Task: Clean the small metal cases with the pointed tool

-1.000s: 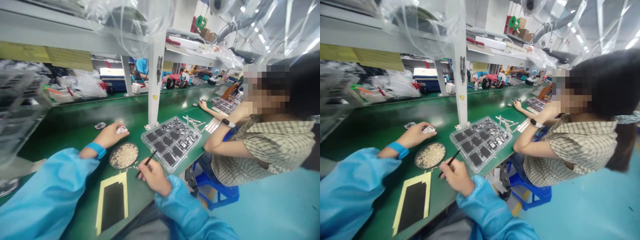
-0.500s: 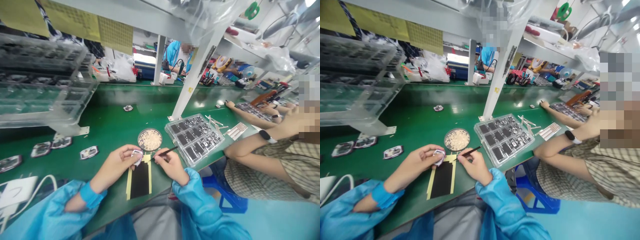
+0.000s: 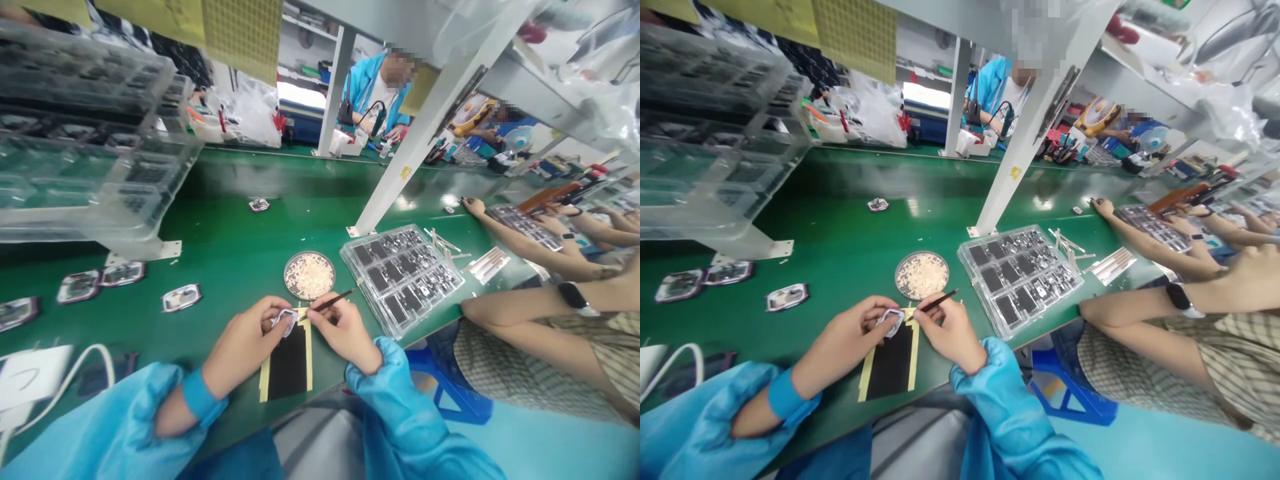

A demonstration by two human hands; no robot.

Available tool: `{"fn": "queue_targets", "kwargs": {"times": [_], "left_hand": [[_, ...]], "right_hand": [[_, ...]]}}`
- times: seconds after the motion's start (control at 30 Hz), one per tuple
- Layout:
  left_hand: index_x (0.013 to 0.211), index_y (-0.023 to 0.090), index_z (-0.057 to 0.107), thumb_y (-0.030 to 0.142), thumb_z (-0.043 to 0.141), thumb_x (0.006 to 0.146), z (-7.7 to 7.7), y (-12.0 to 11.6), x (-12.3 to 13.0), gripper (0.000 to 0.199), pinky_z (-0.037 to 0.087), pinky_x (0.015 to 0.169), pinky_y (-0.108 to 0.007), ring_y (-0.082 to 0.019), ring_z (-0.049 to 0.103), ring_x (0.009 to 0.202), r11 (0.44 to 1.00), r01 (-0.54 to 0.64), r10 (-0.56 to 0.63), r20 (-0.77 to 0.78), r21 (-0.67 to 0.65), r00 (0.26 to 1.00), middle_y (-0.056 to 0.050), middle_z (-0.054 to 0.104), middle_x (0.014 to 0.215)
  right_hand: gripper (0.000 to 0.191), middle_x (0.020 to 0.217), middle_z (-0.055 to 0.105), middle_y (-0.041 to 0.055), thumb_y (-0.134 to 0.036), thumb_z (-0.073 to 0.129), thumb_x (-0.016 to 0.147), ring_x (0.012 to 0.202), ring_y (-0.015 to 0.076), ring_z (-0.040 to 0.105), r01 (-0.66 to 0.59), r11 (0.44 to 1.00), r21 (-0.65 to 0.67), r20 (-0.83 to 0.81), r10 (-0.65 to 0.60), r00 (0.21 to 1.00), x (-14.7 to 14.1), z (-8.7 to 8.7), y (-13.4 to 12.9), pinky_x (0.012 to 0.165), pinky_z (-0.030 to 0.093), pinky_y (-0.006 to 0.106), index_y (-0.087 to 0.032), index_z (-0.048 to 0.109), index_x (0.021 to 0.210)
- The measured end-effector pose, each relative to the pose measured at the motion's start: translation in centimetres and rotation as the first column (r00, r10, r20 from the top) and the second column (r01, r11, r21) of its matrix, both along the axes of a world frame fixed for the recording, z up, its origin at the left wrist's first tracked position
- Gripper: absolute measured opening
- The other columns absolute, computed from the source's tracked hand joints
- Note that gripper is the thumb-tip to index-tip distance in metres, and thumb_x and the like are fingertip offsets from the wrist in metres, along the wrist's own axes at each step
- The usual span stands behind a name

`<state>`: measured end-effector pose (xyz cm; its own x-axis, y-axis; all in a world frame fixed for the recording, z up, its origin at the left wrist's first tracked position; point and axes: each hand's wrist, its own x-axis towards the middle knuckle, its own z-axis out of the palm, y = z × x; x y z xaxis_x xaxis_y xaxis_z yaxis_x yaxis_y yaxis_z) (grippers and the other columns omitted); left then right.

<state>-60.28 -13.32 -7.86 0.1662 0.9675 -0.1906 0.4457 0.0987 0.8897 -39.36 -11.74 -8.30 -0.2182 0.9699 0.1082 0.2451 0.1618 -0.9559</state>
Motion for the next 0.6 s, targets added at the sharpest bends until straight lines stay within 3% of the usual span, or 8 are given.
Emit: {"fn": "queue_targets", "kwargs": {"times": [0.23,0.4,0.6], "left_hand": [[0.107,0.026,0.060,0.049,0.064,0.088,-0.3,0.5,-0.1,0.030,0.055,0.060,-0.029,-0.019,0.069,0.063,0.996,-0.030,0.041,0.143,-0.082,0.989,-0.002,0.075,0.086],[0.107,0.022,0.061,0.051,0.072,0.080,0.3,0.9,0.2,0.041,0.057,0.055,-0.028,-0.020,0.068,0.066,0.985,-0.069,0.110,0.274,-0.155,0.955,-0.004,0.074,0.083],[0.109,0.020,0.063,0.054,0.073,0.078,0.7,0.7,0.4,0.046,0.058,0.055,-0.030,-0.020,0.068,0.064,0.985,-0.089,0.126,0.262,-0.148,0.957,-0.004,0.074,0.081]], "right_hand": [[0.008,0.085,0.072,0.0039,-0.026,0.068,0.090,0.072,0.0154,0.067,-0.022,0.999,0.046,-0.027,0.023,0.999,0.3,0.3,-0.5,0.067,0.056,0.027,-0.019,0.068,0.094],[0.008,0.095,0.074,0.0068,-0.018,0.070,0.089,0.091,0.0200,0.072,0.009,0.978,0.209,-0.194,0.033,0.980,0.4,0.8,-1.1,0.084,0.059,0.036,-0.020,0.068,0.096],[0.006,0.097,0.077,0.0077,-0.022,0.073,0.089,0.093,0.0211,0.073,-0.017,0.954,0.300,-0.093,0.046,0.995,0.2,0.8,-1.0,0.086,0.061,0.038,-0.021,0.071,0.094]]}}
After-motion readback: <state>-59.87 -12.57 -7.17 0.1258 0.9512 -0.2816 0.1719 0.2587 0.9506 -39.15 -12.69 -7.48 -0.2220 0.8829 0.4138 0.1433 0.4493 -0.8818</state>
